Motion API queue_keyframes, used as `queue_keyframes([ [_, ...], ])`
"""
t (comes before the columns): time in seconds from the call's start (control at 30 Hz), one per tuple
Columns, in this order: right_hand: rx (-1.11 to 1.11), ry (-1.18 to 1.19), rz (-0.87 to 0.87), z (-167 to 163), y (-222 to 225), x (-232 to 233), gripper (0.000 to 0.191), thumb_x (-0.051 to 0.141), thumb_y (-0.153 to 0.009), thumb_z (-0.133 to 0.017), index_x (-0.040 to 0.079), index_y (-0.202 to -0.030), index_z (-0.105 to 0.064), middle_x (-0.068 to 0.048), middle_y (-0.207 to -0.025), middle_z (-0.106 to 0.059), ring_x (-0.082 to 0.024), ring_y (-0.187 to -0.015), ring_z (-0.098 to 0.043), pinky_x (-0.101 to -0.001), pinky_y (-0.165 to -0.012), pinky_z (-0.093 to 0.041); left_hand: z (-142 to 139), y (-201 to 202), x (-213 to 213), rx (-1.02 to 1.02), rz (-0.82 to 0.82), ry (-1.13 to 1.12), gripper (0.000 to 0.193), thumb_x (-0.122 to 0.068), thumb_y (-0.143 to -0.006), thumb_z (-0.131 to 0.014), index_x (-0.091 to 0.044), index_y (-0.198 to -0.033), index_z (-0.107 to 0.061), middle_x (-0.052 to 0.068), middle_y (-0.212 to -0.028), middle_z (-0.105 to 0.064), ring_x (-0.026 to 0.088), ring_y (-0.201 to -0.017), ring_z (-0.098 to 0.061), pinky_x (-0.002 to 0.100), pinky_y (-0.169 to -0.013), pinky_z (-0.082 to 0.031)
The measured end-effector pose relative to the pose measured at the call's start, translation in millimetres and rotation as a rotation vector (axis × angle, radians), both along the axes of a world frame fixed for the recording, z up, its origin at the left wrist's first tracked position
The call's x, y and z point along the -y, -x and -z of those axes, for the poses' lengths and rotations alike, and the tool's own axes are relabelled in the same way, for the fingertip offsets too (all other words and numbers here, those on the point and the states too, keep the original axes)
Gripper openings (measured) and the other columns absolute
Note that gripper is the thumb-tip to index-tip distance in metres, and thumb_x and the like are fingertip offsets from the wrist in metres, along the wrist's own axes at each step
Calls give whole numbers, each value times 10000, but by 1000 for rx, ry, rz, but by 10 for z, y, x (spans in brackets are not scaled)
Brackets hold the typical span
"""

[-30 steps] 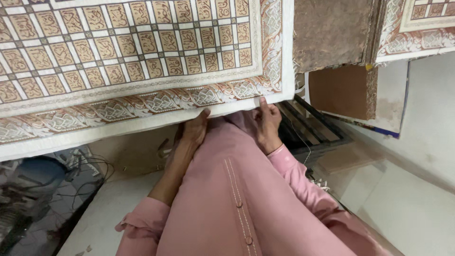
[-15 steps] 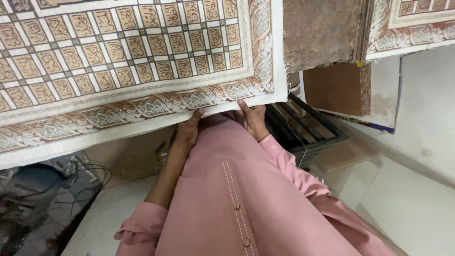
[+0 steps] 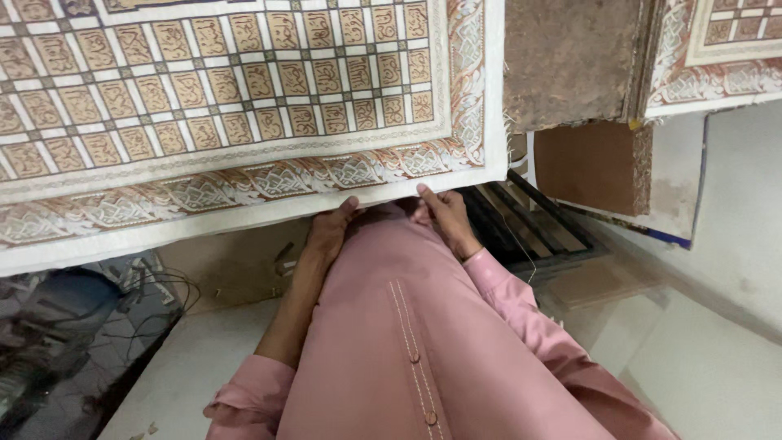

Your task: The person folds a patterned prayer rug on a workbench. They smooth the surface, fold the rug in half, then fold the edges inward to create a compact stack. The folded rug is placed on a pile of similar items.

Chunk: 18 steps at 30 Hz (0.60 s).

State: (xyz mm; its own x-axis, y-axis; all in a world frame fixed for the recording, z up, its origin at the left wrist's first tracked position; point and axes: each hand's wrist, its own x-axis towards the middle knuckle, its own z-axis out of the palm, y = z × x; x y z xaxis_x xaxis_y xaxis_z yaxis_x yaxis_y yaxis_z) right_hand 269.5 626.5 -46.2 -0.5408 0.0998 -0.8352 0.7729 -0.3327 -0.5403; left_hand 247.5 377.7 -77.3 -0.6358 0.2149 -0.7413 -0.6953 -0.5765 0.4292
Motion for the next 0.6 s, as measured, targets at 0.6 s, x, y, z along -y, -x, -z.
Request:
queue_keyframes([
  [0.6,-1258,-916,-1079,-497,547,1159,520,221,-817,-809,47,-1285,-661,-119,-1209,-637,-300,-1042,-592,-434,-857,-475,-91,20,662,-182,-369,209,494,-24,-883,-830,-62,-1319,-602,50,-1194,-672,169,-1003,-673,309,-819,-593],
])
